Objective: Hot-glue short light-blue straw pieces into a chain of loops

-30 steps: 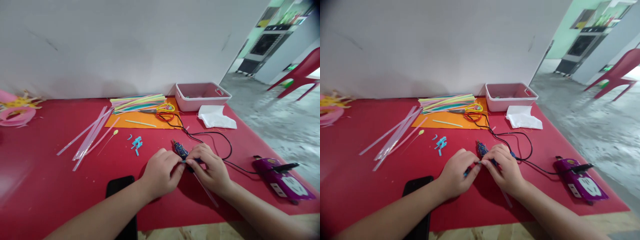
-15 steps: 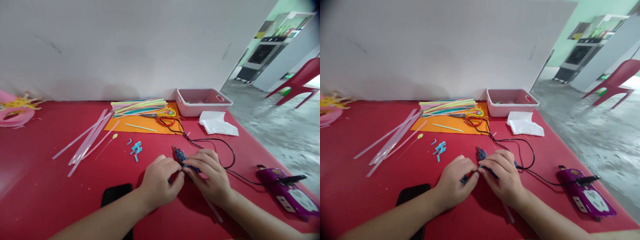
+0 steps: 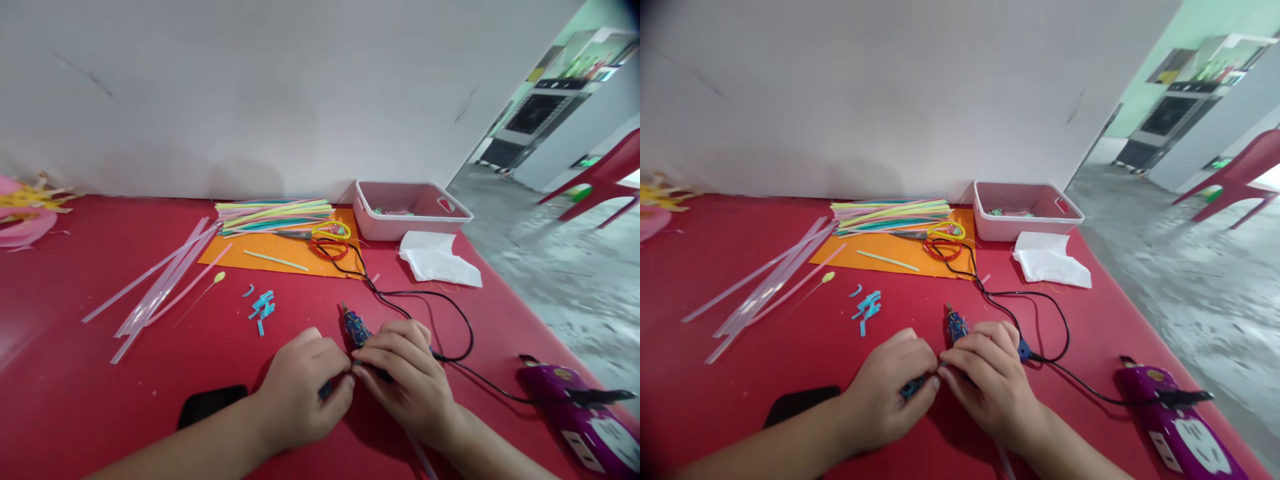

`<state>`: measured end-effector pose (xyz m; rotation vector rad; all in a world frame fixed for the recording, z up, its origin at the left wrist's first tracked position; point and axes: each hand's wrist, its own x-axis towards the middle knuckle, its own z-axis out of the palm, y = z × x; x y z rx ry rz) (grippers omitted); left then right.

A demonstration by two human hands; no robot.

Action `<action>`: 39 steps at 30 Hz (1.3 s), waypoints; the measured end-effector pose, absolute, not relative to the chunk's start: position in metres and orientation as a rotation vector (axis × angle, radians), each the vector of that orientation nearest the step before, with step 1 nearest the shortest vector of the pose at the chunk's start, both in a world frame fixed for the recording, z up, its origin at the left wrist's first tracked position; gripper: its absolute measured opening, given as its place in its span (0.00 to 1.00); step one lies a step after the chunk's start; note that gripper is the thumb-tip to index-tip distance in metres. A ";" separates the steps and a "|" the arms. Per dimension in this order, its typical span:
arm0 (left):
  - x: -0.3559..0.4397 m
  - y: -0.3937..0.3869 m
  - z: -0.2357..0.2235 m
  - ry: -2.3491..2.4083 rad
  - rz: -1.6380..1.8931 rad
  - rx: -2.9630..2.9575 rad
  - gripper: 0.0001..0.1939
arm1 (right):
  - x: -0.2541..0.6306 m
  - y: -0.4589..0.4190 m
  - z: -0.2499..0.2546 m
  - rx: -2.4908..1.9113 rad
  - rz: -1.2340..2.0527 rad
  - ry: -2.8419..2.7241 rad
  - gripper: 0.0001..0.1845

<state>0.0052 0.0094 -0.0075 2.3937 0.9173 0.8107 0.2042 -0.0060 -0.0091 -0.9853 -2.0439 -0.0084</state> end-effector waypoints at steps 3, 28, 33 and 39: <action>0.006 0.010 -0.007 0.920 0.818 2.392 0.09 | 0.204 -0.008 -0.008 -0.973 -0.051 -2.020 0.07; 0.013 -0.003 0.001 0.950 0.904 2.085 0.13 | 0.209 -0.017 -0.003 -0.903 -0.242 -2.052 0.08; 0.018 -0.003 0.001 0.999 0.912 2.021 0.15 | 0.207 -0.020 -0.003 -0.892 -0.272 -2.071 0.10; 0.021 -0.004 0.003 1.041 0.969 1.998 0.15 | 0.209 -0.015 -0.001 -0.923 -0.331 -2.103 0.09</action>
